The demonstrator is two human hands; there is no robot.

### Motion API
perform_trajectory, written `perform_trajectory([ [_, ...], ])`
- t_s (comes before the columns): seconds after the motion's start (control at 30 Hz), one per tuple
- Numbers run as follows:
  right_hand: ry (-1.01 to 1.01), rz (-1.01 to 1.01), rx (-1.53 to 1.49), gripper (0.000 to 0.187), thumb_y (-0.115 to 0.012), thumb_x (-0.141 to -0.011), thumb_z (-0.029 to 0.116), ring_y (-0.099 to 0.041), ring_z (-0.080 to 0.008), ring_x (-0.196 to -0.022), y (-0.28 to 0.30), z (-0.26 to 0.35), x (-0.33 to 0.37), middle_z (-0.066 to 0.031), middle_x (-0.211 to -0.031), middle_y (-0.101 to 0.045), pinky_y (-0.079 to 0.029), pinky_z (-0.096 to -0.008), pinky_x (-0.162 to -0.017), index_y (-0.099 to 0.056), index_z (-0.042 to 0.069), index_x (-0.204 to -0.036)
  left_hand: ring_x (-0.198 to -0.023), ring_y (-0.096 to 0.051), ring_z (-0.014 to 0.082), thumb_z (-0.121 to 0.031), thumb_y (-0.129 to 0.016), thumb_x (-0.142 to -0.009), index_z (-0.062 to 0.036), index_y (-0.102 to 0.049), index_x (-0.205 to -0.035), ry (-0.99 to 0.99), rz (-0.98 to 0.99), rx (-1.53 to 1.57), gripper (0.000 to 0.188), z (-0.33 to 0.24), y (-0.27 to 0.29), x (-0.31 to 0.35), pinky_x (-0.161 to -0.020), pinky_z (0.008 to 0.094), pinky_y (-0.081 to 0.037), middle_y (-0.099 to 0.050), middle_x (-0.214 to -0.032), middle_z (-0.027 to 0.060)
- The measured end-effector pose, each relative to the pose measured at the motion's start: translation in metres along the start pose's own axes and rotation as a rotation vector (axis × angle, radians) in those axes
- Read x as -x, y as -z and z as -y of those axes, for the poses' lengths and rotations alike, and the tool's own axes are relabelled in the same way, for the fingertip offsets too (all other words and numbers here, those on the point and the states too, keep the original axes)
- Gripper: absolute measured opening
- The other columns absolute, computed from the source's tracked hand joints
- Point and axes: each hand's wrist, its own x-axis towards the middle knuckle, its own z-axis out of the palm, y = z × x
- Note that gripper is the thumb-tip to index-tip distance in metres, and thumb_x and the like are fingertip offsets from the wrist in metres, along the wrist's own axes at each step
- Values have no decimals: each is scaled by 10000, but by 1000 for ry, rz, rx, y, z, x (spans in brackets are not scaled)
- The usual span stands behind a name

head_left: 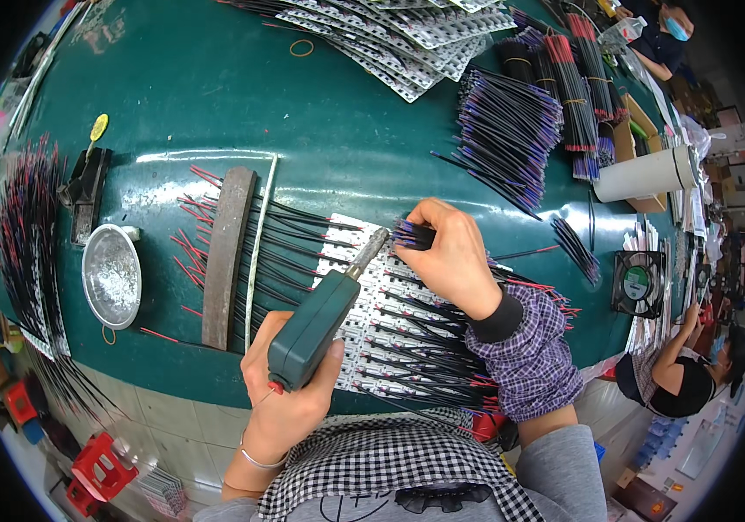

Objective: The person aligns wires across circuit boards using a rod and solders the wire ends to the boards using a soldering gun by hand.

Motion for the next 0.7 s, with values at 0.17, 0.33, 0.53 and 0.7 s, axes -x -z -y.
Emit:
perform_trajectory([
  [0.17,17,-32,5,206,-776,-710,93,-658,-370,-716,-2,0,2,-170,-814,-653,-495,-450,-636,-626,-17,-798,-719,-624,193,23,-768,-792,27,-708,-979,-2,20,-52,197,-2,0,-2,-622,306,-488,-645,-905,117],
  [0.33,34,-51,19,193,-768,-721,94,-656,-372,-708,-4,-2,2,-168,-810,-653,-494,-456,-633,-624,-12,-795,-674,-604,184,23,-767,-793,27,-706,-955,18,32,-63,174,-5,0,-2,-592,308,-470,-637,-858,103],
  [0.53,13,-34,11,198,-774,-720,90,-659,-374,-723,-4,-1,1,-173,-821,-659,-499,-454,-650,-623,-13,-795,-675,-598,177,16,-778,-790,19,-704,-941,138,32,-13,168,-5,2,0,-594,308,-473,-636,-837,97],
  [0.7,9,15,-4,210,-786,-701,73,-662,-378,-735,0,-2,0,-181,-831,-662,-503,-450,-659,-628,-14,-809,-724,-623,164,-3,-800,-783,4,-720,-970,142,-190,30,203,-8,10,24,-639,304,-510,-661,-866,93],
])
